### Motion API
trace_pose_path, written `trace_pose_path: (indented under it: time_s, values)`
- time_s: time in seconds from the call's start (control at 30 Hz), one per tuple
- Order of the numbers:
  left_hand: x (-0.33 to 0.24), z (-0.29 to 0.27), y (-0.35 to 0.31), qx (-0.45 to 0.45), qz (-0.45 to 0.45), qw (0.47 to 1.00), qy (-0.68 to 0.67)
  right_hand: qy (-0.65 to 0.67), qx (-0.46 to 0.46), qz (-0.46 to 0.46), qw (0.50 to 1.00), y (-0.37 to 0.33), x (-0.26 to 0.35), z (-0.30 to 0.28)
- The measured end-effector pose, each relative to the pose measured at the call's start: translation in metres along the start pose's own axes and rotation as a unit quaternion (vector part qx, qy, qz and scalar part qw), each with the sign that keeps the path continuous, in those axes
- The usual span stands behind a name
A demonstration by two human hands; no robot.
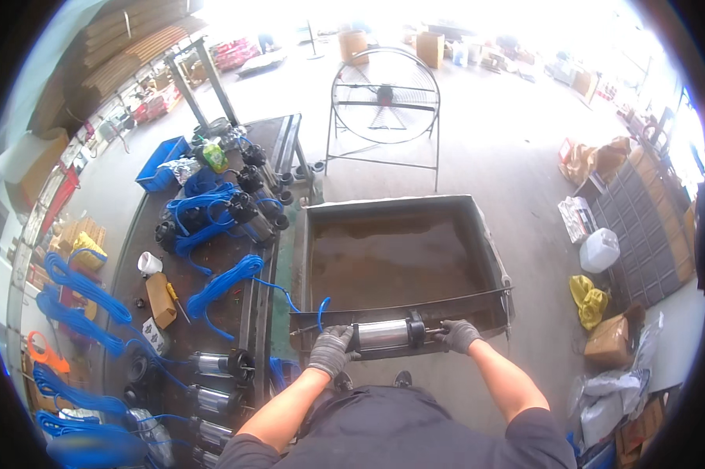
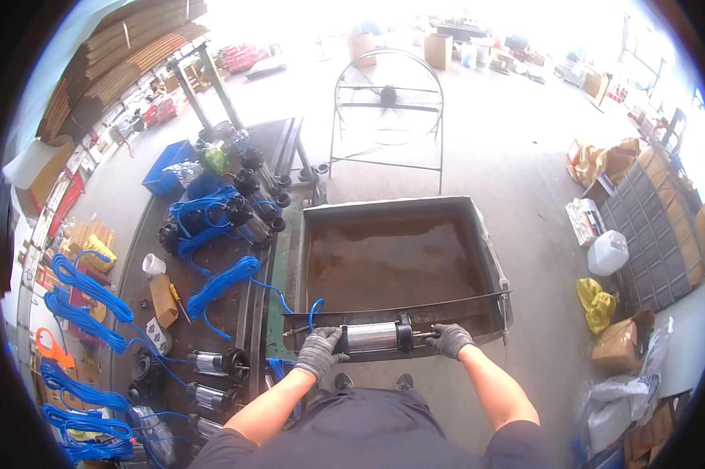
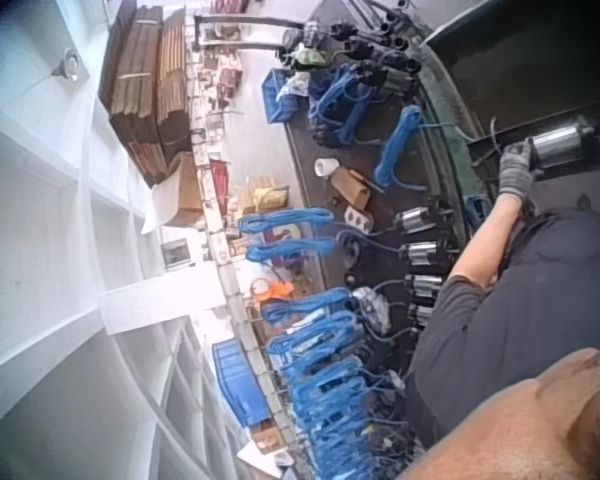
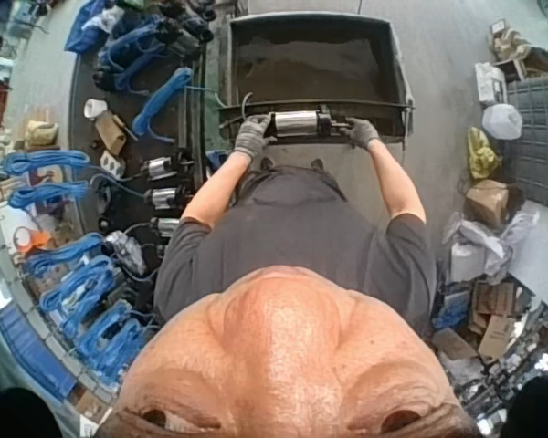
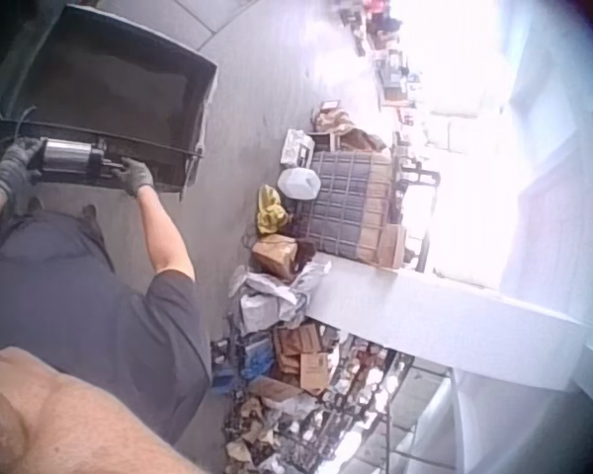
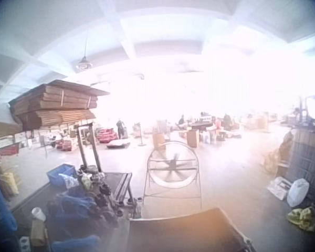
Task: Testing a cylindrical water pump for leaks by submerging it in a tank of water and inspecting it.
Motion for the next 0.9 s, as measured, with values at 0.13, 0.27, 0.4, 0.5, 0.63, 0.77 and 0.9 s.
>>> trace_pose_path:
  time_s: [0.13,0.27,0.4,0.5,0.63,0.77,0.9]
  values:
    - [-0.002,-0.005,0.000,0.000,-0.003,1.000,-0.013,0.351,0.222,0.227,0.881,0.019,-0.018,0.010]
    - [-0.004,-0.008,-0.002,0.000,0.000,1.000,-0.009,0.473,0.205,0.238,0.823,0.026,-0.020,0.024]
    - [-0.005,-0.005,-0.002,-0.004,0.004,1.000,0.002,0.391,0.213,0.008,0.896,0.016,-0.006,0.008]
    - [-0.004,-0.002,-0.002,-0.005,0.005,1.000,0.010,0.223,0.168,-0.028,0.960,0.005,0.009,-0.017]
    - [-0.003,0.000,-0.002,-0.013,0.019,1.000,0.007,-0.042,0.156,-0.125,0.979,-0.008,0.050,-0.043]
    - [-0.001,0.003,-0.003,0.002,0.002,1.000,0.002,-0.251,0.147,-0.075,0.954,-0.011,0.054,-0.036]
    - [-0.001,0.005,-0.003,-0.004,0.001,1.000,0.005,-0.025,0.202,-0.048,0.978,0.006,0.022,-0.013]
Point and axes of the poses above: each hand's wrist, its own y-axis towards the middle knuckle, its own z-axis out of the palm, x = y × z, the point moved 5 cm from there along y, towards the middle knuckle
